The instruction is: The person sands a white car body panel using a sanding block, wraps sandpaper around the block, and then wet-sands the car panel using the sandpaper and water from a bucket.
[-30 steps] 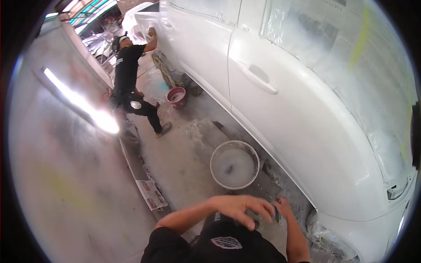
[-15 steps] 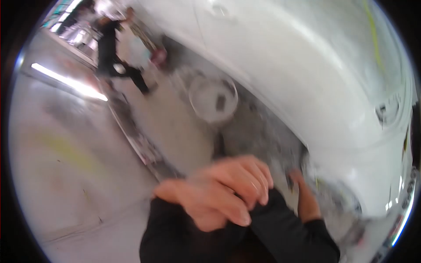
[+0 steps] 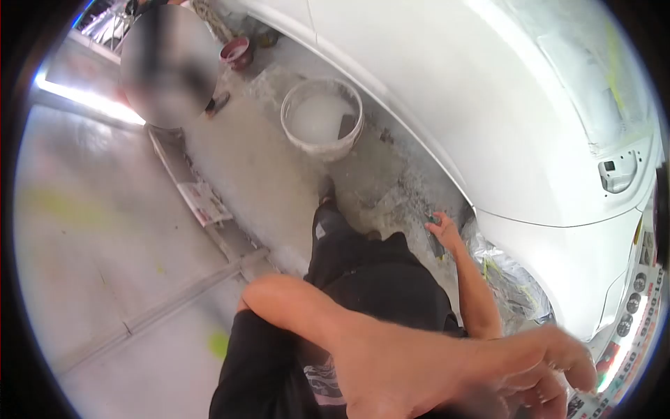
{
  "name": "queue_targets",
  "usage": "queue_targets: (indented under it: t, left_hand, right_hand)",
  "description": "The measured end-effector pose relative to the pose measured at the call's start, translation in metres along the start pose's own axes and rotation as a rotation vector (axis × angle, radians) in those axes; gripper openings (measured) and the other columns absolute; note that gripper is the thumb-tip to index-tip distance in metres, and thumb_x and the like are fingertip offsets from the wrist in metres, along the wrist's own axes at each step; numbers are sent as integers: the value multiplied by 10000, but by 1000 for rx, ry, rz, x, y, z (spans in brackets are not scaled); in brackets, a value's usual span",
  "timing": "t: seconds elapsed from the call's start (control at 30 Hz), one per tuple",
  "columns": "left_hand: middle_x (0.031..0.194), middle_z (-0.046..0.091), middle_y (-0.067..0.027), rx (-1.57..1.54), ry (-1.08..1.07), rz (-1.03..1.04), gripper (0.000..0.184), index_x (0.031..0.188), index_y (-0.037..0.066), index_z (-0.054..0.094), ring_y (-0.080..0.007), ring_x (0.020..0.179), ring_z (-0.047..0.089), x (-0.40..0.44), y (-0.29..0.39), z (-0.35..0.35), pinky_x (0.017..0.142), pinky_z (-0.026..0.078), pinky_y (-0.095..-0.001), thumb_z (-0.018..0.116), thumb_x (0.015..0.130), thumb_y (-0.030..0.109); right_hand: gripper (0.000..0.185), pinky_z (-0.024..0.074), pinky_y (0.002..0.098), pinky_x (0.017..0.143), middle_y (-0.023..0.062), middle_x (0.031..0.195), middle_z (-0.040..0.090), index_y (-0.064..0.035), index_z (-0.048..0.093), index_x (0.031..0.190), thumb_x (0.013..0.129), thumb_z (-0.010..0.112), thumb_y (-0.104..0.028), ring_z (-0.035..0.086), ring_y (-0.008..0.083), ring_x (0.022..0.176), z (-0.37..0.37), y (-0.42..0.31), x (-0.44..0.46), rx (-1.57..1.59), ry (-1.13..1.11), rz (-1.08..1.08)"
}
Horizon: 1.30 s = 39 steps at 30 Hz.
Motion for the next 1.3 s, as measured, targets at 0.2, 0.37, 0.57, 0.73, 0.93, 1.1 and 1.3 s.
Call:
queue_targets:
  t: [0.2, 0.37, 0.57, 0.73, 0.93, 1.1, 1.3]
  left_hand:
    - [1605, 277, -295, -210, -72, -82, 1585, 1617, -63, 107, -453, 1430, 401, -3, -58, 19, 1077, 370, -607, 911, 523, 754]
    - [1650, 217, -263, 21, -272, -71, 1452, 1620, -62, 114, -422, 1467, 353, -1, -67, 10, 1175, 274, -585, 796, 661, 791]
    - [1416, 563, -138, 941, -100, -456, 800, 1380, 17, 559, -317, 1295, 569, -9, -25, -68, 1104, 403, -443, 840, 795, 486]
    - [1236, 698, -84, 1371, 818, -488, 367, 1333, 4, 640, -154, 1071, 651, -83, 22, -245, 914, 505, -306, 637, 1031, 213]
    - [1035, 706, -53, 816, 976, -321, 255, 1181, 2, 690, -120, 865, 632, -86, 24, -290, 787, 519, -282, 692, 1005, 186]
    - [876, 683, -28, 735, 952, -275, 222, 1092, -16, 691, -94, 726, 585, -80, 42, -303, 666, 522, -282, 723, 979, 172]
    - [943, 685, -41, 786, 1027, -264, 284, 1166, -39, 656, -104, 754, 605, -78, 70, -332, 659, 531, -286, 729, 971, 154]
  right_hand:
    - [590, 529, 415, 892, 225, 1097, 721, -23, 631, 1301, 853, 779, -378, 695, 332, 1009, -37, -43, 10, 135, 124, 11]
    - [524, 528, 370, 830, 173, 1037, 720, 31, 638, 1258, 894, 749, -329, 692, 261, 933, -62, -72, 32, 412, 160, -89]
    - [371, 571, 329, 753, 122, 1025, 714, 29, 666, 1172, 1029, 618, -310, 724, 198, 926, -120, -157, 5, 1031, -7, -22]
    - [417, 603, 340, 754, 129, 1087, 714, 36, 616, 1256, 1078, 549, -335, 736, 216, 955, -138, -211, -14, 1321, -126, -213]
    - [433, 595, 326, 793, 114, 1088, 724, 20, 639, 1235, 1080, 539, -371, 720, 183, 927, -119, -248, -17, 1262, -232, -232]
    - [414, 586, 320, 814, 102, 1093, 722, 7, 646, 1230, 1074, 551, -364, 705, 170, 935, -105, -258, -2, 1283, -243, -213]
    - [385, 584, 325, 834, 111, 1125, 708, 7, 625, 1266, 1069, 552, -316, 702, 188, 950, -110, -279, 8, 1262, -147, -79]
Point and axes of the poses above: each hand's wrist, its own x-axis towards the middle knuckle, its own z-axis out of the palm, y = z × x, the point moved 5 cm from there along x, towards the middle knuckle
